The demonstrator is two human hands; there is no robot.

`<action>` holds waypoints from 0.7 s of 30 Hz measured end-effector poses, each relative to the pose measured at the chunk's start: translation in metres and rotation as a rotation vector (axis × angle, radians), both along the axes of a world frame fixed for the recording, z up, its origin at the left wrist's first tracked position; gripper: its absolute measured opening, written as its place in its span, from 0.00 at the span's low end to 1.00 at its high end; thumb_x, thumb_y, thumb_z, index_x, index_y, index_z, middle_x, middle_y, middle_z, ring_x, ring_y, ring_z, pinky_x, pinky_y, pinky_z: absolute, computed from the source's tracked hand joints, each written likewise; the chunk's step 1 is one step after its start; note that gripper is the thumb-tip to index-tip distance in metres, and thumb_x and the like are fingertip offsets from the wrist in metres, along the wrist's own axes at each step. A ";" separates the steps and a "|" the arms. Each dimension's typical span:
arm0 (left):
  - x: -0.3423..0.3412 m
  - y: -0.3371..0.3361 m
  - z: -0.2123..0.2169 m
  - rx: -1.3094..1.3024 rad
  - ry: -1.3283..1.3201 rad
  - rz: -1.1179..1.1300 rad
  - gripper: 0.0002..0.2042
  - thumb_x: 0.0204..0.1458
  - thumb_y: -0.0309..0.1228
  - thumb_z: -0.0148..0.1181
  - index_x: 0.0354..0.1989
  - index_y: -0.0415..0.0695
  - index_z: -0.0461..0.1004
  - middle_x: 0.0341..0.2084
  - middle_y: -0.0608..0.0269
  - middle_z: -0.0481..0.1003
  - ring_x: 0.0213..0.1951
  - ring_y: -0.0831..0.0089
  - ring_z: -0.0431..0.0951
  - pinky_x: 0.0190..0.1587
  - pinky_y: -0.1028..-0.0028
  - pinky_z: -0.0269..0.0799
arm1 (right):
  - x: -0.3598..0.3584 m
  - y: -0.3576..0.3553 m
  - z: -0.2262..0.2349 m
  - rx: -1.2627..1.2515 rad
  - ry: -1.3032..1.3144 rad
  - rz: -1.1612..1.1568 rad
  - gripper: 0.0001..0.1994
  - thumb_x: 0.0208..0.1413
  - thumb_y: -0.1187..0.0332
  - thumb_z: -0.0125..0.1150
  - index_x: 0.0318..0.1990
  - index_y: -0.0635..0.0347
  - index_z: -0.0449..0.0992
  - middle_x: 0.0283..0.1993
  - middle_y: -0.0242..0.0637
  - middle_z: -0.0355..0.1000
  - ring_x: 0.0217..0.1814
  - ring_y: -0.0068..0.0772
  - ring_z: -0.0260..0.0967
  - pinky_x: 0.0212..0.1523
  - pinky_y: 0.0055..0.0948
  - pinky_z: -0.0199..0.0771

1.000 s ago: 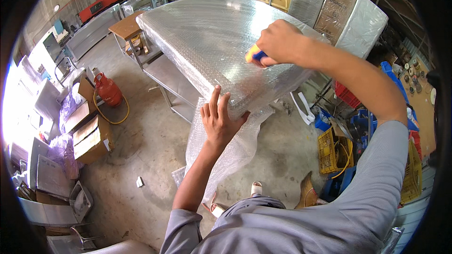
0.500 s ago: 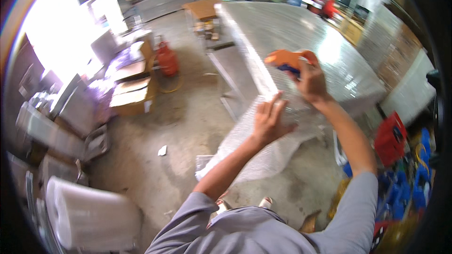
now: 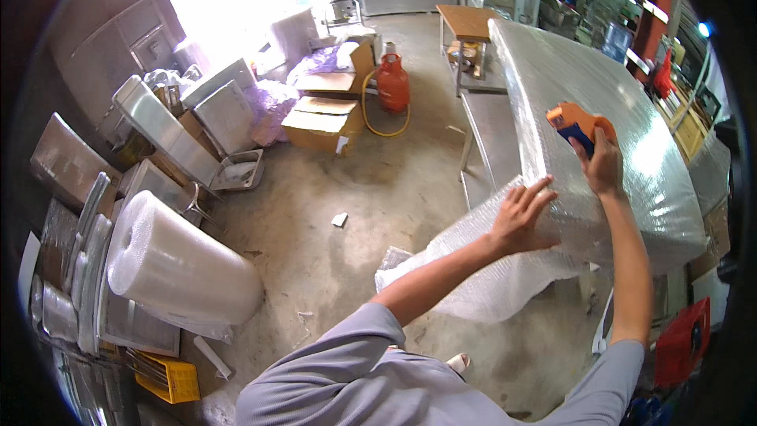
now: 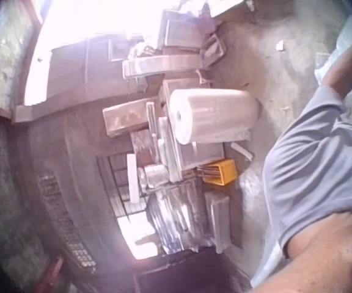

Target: The person wraps a large rectangular object with bubble wrap and secures it with packing tape. They pull the bubble wrap over the object, smooth it, and apply tape along the edges and seams to hold the wrap in place.

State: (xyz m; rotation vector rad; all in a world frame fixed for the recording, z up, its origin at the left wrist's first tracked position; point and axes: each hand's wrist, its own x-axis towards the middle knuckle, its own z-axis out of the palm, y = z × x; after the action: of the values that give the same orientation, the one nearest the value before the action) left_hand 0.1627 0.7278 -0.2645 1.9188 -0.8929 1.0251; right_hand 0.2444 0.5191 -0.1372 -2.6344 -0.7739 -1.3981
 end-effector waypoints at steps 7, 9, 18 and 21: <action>0.002 0.011 0.006 -0.011 -0.049 0.044 0.49 0.29 0.47 0.86 0.61 0.43 0.63 0.63 0.43 0.68 0.63 0.46 0.69 0.64 0.49 0.66 | -0.125 -0.004 0.011 0.910 0.023 0.010 0.21 0.61 0.52 0.67 0.41 0.65 0.75 0.34 0.42 0.77 0.33 0.32 0.75 0.38 0.33 0.74; 0.004 0.005 0.002 -0.040 -0.063 0.021 0.49 0.30 0.47 0.86 0.61 0.44 0.62 0.64 0.42 0.66 0.64 0.47 0.67 0.64 0.50 0.67 | -0.171 -0.039 -0.019 1.155 -0.040 0.055 0.19 0.62 0.55 0.64 0.40 0.66 0.77 0.35 0.36 0.77 0.36 0.24 0.72 0.40 0.28 0.72; 0.003 0.004 0.011 0.055 -0.084 0.060 0.51 0.29 0.45 0.86 0.62 0.45 0.59 0.64 0.42 0.65 0.64 0.47 0.67 0.63 0.52 0.69 | -0.223 -0.066 -0.081 0.335 0.416 -0.125 0.33 0.50 0.33 0.69 0.38 0.61 0.78 0.28 0.44 0.77 0.28 0.46 0.80 0.31 0.39 0.80; 0.001 0.010 0.008 0.048 -0.063 0.056 0.50 0.29 0.43 0.86 0.61 0.42 0.60 0.64 0.41 0.65 0.64 0.45 0.67 0.63 0.52 0.68 | -0.203 -0.057 -0.073 0.163 0.463 -0.191 0.33 0.50 0.34 0.69 0.36 0.61 0.77 0.25 0.47 0.77 0.27 0.53 0.79 0.31 0.43 0.81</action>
State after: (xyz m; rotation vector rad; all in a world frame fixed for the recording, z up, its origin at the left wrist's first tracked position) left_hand 0.1638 0.7373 -0.2563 1.9708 -0.9116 1.1109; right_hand 0.0410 0.4625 -0.2106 -2.7883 -0.3477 -0.7783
